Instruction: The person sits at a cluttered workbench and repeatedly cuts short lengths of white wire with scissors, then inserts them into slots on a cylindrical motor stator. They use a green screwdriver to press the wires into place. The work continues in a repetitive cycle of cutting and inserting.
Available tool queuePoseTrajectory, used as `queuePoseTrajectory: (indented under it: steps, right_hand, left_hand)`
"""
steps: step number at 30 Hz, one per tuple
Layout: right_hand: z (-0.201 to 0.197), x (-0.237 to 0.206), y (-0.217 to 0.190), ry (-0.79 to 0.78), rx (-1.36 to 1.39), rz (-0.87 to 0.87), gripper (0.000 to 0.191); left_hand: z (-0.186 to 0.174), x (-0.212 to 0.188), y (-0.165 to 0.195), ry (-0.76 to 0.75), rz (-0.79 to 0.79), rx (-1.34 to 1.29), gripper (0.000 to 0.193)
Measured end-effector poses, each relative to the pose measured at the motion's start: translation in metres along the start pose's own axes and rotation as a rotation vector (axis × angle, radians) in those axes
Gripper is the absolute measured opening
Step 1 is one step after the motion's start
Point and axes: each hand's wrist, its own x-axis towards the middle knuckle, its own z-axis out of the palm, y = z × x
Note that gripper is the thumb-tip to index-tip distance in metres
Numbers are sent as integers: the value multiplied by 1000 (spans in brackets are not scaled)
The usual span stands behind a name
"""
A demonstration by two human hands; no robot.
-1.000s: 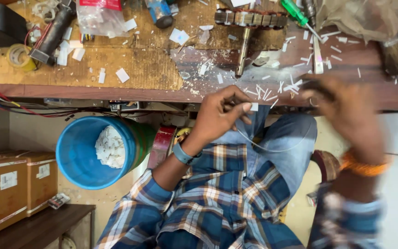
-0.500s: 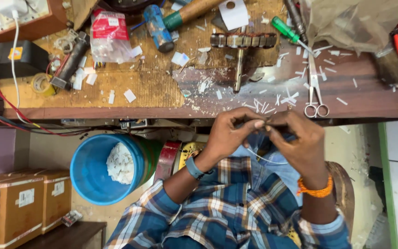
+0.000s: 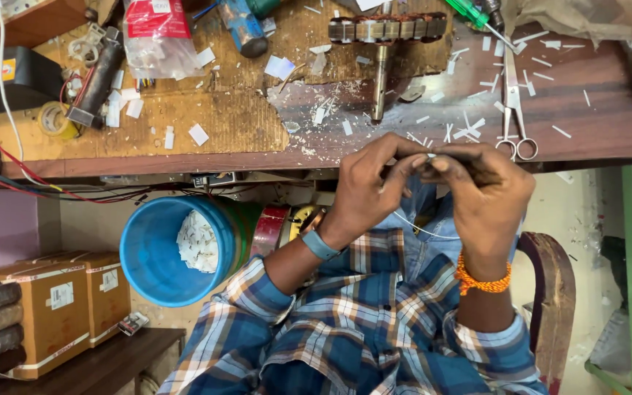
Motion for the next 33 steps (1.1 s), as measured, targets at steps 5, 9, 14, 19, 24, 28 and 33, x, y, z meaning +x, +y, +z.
queuePoseTrajectory:
  steps: [5, 9, 14, 19, 24, 28, 33]
  right_hand:
    - [11, 3, 9, 40, 20, 58, 12]
    - [20, 8, 7, 19, 26, -67, 17]
    - [20, 13, 5, -20, 57, -296, 30]
    - [10, 11, 11, -3, -210, -382, 29]
    - [6, 10, 14, 141, -468, -586, 12]
    - [10, 9, 10, 132, -511, -693, 8]
    - [12, 3, 7, 136, -504, -661, 13]
  left_hand:
    - [-5, 4, 2, 71, 248, 285, 11]
    - [-6, 8, 7, 102, 195, 238, 17]
    - [-2, 14, 8, 74, -132, -252, 15]
    - [1, 7, 19, -19, 30, 274, 18]
    - [-3, 10, 39, 0, 50, 72, 14]
    - [-16, 13, 48, 45, 216, 143, 13]
    - [-26, 13, 47, 20, 230, 207, 13]
